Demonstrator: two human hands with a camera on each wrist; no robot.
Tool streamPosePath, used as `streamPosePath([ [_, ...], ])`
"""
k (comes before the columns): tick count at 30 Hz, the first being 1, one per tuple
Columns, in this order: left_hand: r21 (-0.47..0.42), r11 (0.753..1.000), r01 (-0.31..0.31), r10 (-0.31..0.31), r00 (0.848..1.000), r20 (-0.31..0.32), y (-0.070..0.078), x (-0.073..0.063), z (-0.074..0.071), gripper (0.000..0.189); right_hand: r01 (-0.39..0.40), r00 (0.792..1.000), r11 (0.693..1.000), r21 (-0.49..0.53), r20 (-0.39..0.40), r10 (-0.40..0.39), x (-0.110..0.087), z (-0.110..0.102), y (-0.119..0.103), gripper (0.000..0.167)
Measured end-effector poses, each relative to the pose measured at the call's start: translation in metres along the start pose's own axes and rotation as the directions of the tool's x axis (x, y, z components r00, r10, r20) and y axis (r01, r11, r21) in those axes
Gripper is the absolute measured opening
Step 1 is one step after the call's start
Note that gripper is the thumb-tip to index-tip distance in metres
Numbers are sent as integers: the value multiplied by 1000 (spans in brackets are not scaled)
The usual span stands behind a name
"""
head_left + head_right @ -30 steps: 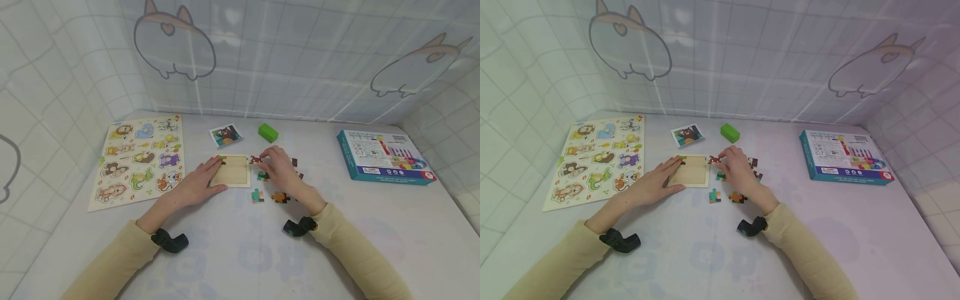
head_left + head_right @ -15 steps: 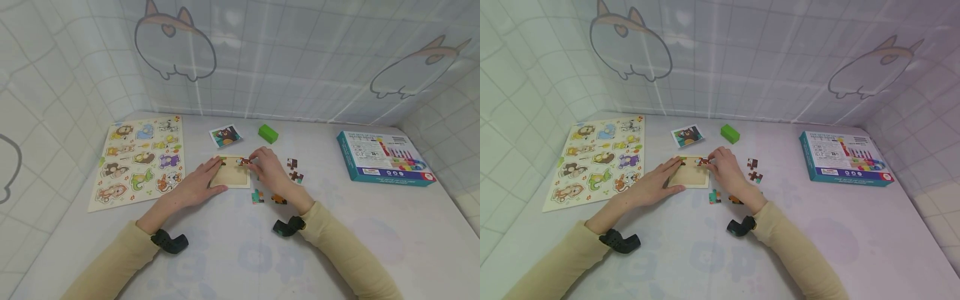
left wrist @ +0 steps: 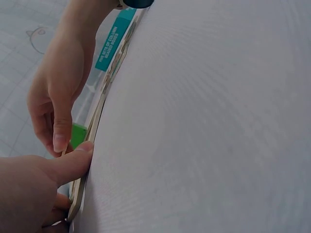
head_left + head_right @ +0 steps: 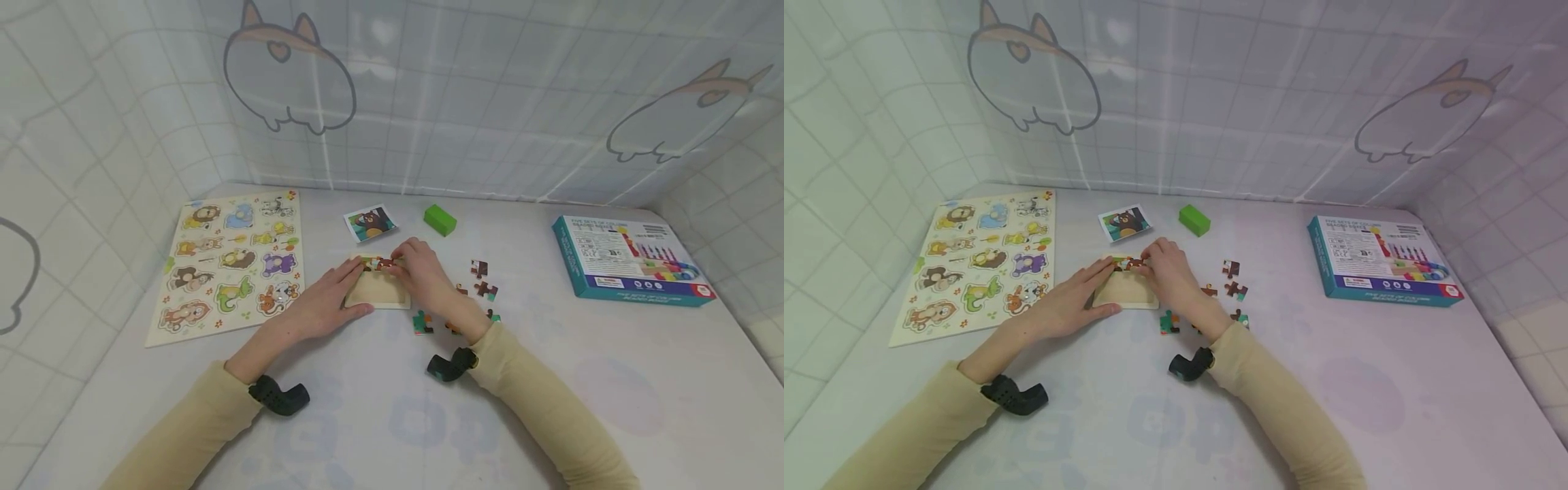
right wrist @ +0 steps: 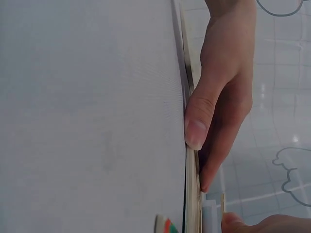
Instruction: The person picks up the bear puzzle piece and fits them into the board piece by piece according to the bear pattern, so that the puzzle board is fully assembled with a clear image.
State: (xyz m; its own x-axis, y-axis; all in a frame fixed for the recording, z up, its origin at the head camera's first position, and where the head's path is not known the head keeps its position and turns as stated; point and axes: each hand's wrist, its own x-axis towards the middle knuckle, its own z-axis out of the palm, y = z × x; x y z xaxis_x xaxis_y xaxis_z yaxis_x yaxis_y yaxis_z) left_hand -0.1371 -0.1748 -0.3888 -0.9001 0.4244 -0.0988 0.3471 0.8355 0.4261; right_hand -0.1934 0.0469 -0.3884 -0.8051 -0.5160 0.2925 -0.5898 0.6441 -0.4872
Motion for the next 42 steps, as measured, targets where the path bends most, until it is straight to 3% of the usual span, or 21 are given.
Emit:
streamPosePath([
  [9,12,1000,-8,8,1000,-2,1,0,1,84,-43,998,999,-21,43,44,6,4,0,22],
  [22,31,999,-14,15,1000,-16,0,0,0,84,-19,999,999,-43,39,20,9,12,5,21],
  [31,72,997,-42,43,999,-16,3,0,-1,78,53,999,997,-56,-8,-54,8,14,7,20],
  [42,115,993,-31,34,999,-20,6,0,0,70,69,996,998,-15,-52,-69,8,19,10,17],
])
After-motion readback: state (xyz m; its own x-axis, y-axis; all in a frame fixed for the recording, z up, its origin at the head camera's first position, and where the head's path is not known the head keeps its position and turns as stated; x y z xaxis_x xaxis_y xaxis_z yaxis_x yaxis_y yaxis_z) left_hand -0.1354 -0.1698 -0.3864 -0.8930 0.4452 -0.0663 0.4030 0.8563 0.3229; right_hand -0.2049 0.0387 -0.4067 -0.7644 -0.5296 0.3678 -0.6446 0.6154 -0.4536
